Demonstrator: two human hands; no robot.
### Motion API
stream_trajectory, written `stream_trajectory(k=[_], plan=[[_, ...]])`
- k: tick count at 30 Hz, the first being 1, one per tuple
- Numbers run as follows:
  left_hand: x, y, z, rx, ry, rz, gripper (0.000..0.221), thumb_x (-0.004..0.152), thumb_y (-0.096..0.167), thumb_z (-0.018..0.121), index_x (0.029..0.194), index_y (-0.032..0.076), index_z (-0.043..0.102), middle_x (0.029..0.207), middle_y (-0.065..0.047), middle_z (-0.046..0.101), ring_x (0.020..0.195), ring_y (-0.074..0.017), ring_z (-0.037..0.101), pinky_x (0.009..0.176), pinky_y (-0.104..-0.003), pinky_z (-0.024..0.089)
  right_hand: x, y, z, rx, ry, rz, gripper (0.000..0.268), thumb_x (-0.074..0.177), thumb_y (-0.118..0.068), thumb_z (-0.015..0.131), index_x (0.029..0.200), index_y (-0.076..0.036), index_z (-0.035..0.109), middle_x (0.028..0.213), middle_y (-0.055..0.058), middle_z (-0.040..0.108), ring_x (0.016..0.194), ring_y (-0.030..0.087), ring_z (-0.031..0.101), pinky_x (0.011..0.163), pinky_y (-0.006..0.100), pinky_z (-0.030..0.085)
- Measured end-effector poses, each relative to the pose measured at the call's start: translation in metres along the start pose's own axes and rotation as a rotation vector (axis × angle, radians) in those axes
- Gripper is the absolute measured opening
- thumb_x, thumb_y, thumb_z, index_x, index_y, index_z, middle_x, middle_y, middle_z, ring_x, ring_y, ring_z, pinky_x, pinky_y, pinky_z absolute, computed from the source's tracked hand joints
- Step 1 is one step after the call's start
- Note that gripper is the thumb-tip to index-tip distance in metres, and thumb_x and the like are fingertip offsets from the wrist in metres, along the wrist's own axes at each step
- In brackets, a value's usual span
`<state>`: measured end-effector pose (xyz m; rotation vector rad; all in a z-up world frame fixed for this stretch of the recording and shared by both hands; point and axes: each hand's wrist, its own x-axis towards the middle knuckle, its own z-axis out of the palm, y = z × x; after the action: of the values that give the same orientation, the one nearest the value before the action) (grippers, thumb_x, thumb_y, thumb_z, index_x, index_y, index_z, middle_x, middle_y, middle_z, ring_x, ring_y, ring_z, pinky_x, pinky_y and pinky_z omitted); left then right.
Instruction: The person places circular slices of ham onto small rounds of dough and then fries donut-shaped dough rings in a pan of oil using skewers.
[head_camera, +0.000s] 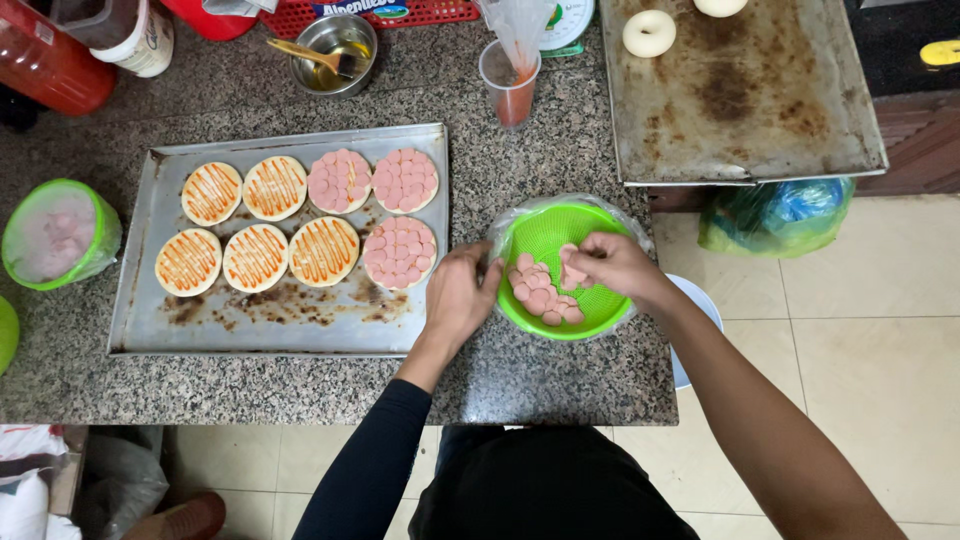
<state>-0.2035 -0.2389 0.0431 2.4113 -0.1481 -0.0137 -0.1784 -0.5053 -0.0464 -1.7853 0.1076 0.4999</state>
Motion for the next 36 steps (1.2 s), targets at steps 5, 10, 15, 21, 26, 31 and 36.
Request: stream_trajectory(k=[5,10,15,21,26,31,36], plan=[[0.004,-0.001,0.002,-0.021,0.013,0.013,0.034,0.091,0.025,0.068,0.115,0.001,0.072,0.114,-0.021,0.072,0.086,-0.0365,0.072,0.080,-0.045,0.056,0.002,-0.007,0.000,0.320,-0.019,0.058,0.027,0.090,-0.014,0.073,0.111,-0.002,0.062,0.099,0.008,0.072,0.088,0.018,0.073,0.072,0.031,0.059],[0.003,-0.001,-0.004,-0.036,0.065,0.105,0.032,0.092,0.022,0.068,0.115,0.001,0.073,0.114,-0.022,0.072,0.093,-0.0375,0.071,0.082,-0.044,0.057,0.001,-0.023,0.000,0.627,-0.036,0.251,0.030,0.101,-0.021,0.060,0.122,0.000,0.063,0.109,0.013,0.071,0.098,0.021,0.071,0.084,0.036,0.060],[0.002,0.010,-0.023,-0.154,0.017,0.051,0.032,0.092,0.020,0.066,0.119,0.004,0.073,0.102,-0.017,0.072,0.079,-0.0297,0.071,0.072,-0.040,0.056,0.000,-0.048,0.012,0.750,-0.142,0.231,0.033,0.103,-0.021,0.048,0.126,-0.001,0.060,0.114,0.015,0.072,0.103,0.025,0.072,0.093,0.039,0.060],[0.007,0.020,-0.055,-0.253,0.012,0.120,0.030,0.095,0.022,0.067,0.119,0.005,0.072,0.098,-0.013,0.070,0.071,-0.0248,0.067,0.066,-0.036,0.054,-0.001,-0.084,0.045,0.677,-0.212,0.220,0.031,0.104,-0.022,0.050,0.124,-0.003,0.064,0.105,0.012,0.073,0.092,0.024,0.071,0.085,0.037,0.059],[0.012,-0.001,-0.082,-0.248,0.068,0.116,0.022,0.091,0.022,0.073,0.104,0.004,0.075,0.088,-0.011,0.070,0.071,-0.0243,0.068,0.066,-0.036,0.054,0.003,-0.114,0.092,0.658,-0.352,0.177,0.032,0.108,-0.025,0.051,0.122,0.000,0.065,0.103,0.015,0.074,0.082,0.020,0.070,0.073,0.033,0.057],[0.016,-0.042,-0.113,-0.213,0.128,0.078,0.018,0.088,0.020,0.074,0.085,0.003,0.073,0.084,-0.011,0.069,0.067,-0.0258,0.066,0.064,-0.038,0.051,0.019,-0.143,0.139,0.534,-0.315,0.128,0.032,0.102,-0.021,0.055,0.119,0.002,0.067,0.103,0.012,0.076,0.091,0.021,0.075,0.082,0.035,0.062],[0.028,-0.097,-0.145,-0.196,0.063,0.187,0.014,0.093,0.015,0.070,0.092,0.002,0.070,0.086,-0.016,0.066,0.074,-0.0292,0.064,0.067,-0.039,0.051,0.056,-0.153,0.185,0.544,-0.295,0.133,0.030,0.096,-0.024,0.060,0.119,-0.006,0.067,0.106,0.003,0.076,0.095,0.015,0.074,0.081,0.035,0.062]])
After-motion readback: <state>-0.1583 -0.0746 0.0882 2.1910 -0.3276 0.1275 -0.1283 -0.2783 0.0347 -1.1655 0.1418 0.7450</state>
